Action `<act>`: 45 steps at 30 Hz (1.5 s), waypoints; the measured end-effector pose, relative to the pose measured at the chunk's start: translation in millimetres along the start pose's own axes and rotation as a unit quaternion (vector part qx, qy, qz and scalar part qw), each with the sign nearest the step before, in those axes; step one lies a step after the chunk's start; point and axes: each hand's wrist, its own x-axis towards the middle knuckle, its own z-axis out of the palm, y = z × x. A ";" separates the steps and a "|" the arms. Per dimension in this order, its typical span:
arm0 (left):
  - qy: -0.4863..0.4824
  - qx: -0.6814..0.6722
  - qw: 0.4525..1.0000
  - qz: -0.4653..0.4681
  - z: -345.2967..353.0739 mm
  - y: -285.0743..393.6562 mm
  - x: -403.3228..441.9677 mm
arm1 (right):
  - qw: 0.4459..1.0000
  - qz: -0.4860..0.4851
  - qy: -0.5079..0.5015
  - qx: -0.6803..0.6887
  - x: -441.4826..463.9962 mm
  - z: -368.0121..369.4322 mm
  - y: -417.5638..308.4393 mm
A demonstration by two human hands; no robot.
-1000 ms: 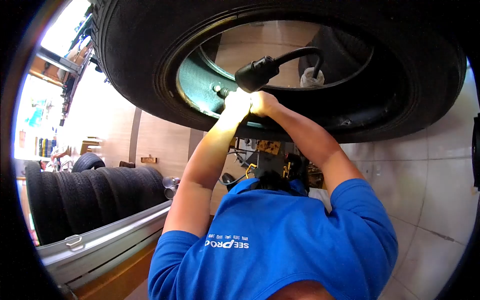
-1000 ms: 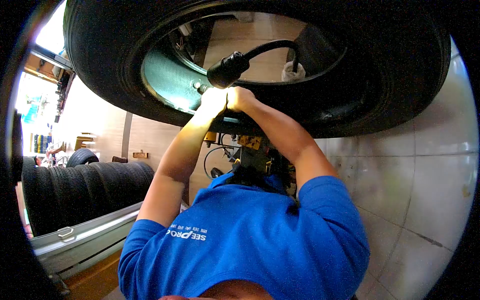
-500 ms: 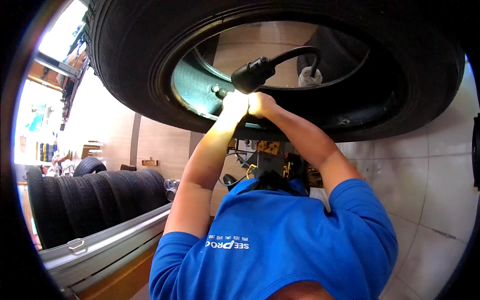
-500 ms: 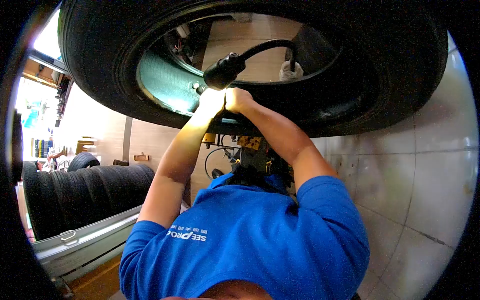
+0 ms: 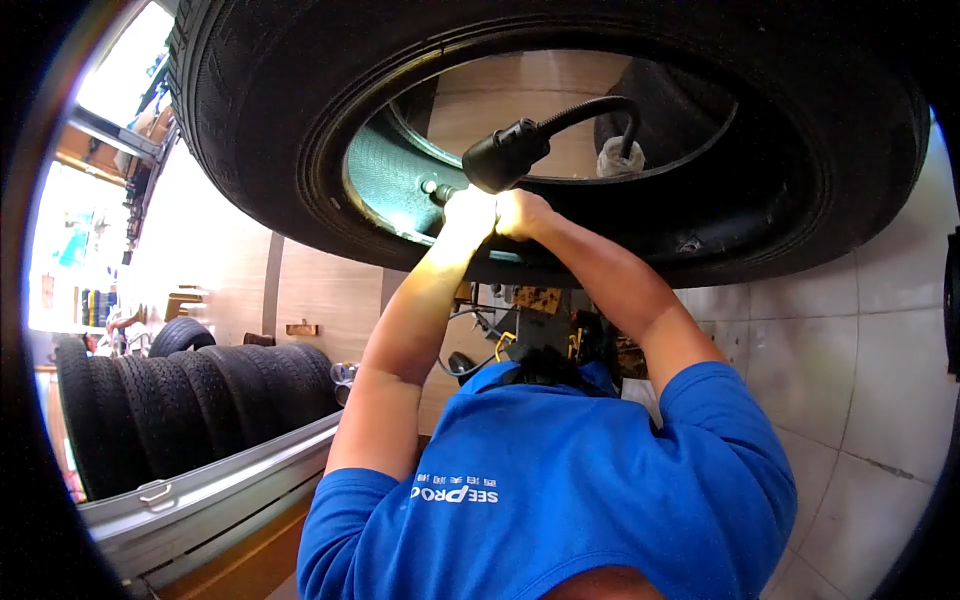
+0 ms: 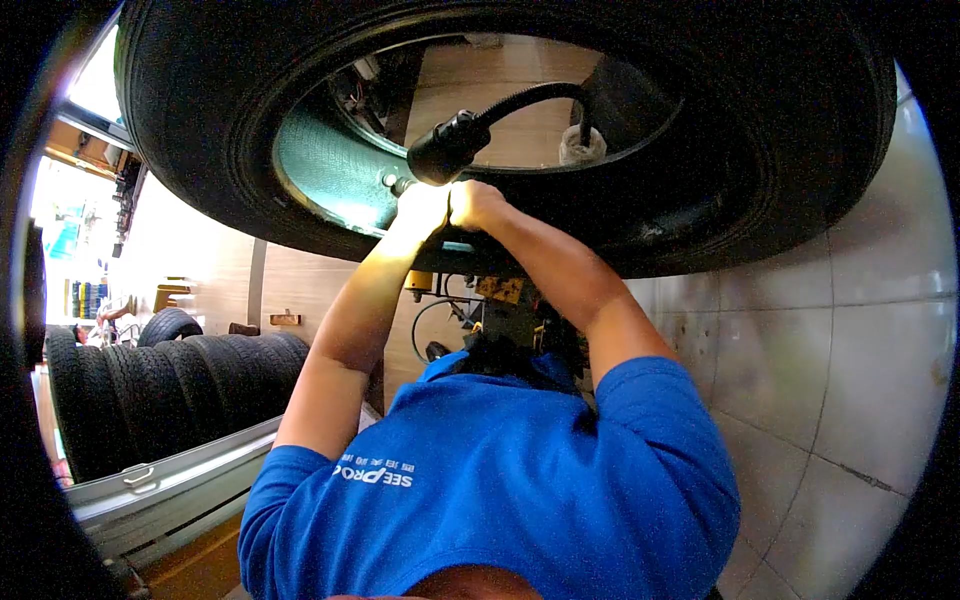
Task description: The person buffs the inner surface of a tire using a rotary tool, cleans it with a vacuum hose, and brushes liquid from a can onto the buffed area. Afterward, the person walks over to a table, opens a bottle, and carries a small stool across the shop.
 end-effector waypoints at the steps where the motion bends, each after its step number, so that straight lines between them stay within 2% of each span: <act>1: 0.016 -0.001 1.000 0.026 -0.4 -2.1 -0.4 | 0.999 -0.044 0.019 -0.007 -1.0 1.2 2.6; 2: 0.031 -0.002 0.998 0.051 0.3 -3.2 0.2 | 0.999 -0.043 0.021 -0.006 1.7 2.7 2.7; 4: 0.042 -0.027 0.998 0.024 1.5 -1.3 1.6 | 0.999 0.023 0.044 -0.008 3.8 7.2 -0.4; 6: -0.003 0.003 1.000 0.009 -1.9 1.5 2.7 | 0.999 0.006 0.047 -0.011 1.8 3.0 1.1; 7: -0.002 0.027 0.998 0.051 -3.4 -3.3 -3.4 | 1.000 -0.017 0.021 -0.011 -7.5 -4.3 -4.6; 8: -0.001 0.030 0.998 0.051 -4.5 -3.4 -3.7 | 0.999 -0.043 -0.001 -0.012 -11.7 -10.8 -9.1; 10: 0.032 -0.048 0.998 0.012 -2.5 -1.6 -3.1 | 1.000 -0.025 0.008 0.012 -3.4 0.0 -3.6; 12: 0.037 -0.035 0.998 0.021 -1.0 -1.8 6.4 | 0.999 0.007 0.038 -0.007 4.9 5.0 -0.1; 14: 0.037 -0.016 0.998 0.040 3.2 -1.9 -2.4 | 1.000 0.013 0.004 -0.014 -0.9 4.5 -1.6; 16: 0.047 0.030 0.995 0.082 -5.5 -3.0 -4.1 | 0.998 -0.048 0.033 0.009 -5.2 -1.0 -2.9; 18: 0.021 -0.030 0.999 -0.008 -14.0 4.6 -3.1 | 1.000 -0.011 0.026 -0.011 -5.6 -2.1 -7.9; 20: -0.008 0.044 0.996 0.076 -10.5 -4.1 1.3 | 0.997 -0.061 0.046 -0.020 3.2 3.2 -0.4; 21: -0.009 0.044 0.996 0.075 -5.3 -5.7 -2.7 | 0.997 -0.062 0.044 -0.019 3.7 9.6 2.8; 23: 0.084 0.023 0.991 0.097 -5.1 -8.6 -3.7 | 0.993 -0.084 0.077 -0.002 2.2 7.4 -0.9; 26: 0.059 0.019 0.997 0.042 -16.1 1.4 -2.4 | 0.999 -0.023 0.027 -0.011 -3.2 -6.0 -10.5; 28: 0.049 0.029 0.996 0.067 -3.6 -11.6 -3.2 | 0.999 -0.032 0.013 -0.008 -1.7 2.2 -8.0; 30: 0.077 0.052 0.989 0.115 4.2 -21.2 1.7 | 0.991 -0.091 0.096 0.006 4.6 10.3 -0.8; 31: 0.060 0.078 0.992 0.077 -8.6 -8.5 -1.1 | 0.998 -0.042 0.043 -0.031 5.9 4.7 -7.8; 34: 0.009 0.064 0.997 0.051 -20.7 -1.5 -3.9 | 0.998 -0.043 0.010 -0.037 5.4 -0.2 -7.0; 36: 0.027 0.063 0.996 0.055 -19.4 -3.8 -0.1 | 0.995 -0.078 0.039 -0.042 9.8 2.9 -3.6; 38: 0.056 0.057 0.995 0.062 -12.7 -5.1 -1.4 | 0.998 -0.026 0.054 -0.019 2.6 1.7 -10.2; 40: 0.052 0.048 0.995 0.065 -10.5 -4.1 -1.8 | 0.999 -0.007 0.035 -0.026 2.6 -1.2 -7.9; 43: 0.040 0.015 0.998 0.055 -16.9 -3.9 -3.8 | 0.998 -0.052 0.016 -0.027 6.7 -3.5 -7.9; 45: 0.029 0.033 0.998 0.048 -18.6 -3.7 -2.1 | 0.999 -0.016 0.010 -0.027 -0.3 -6.8 -13.3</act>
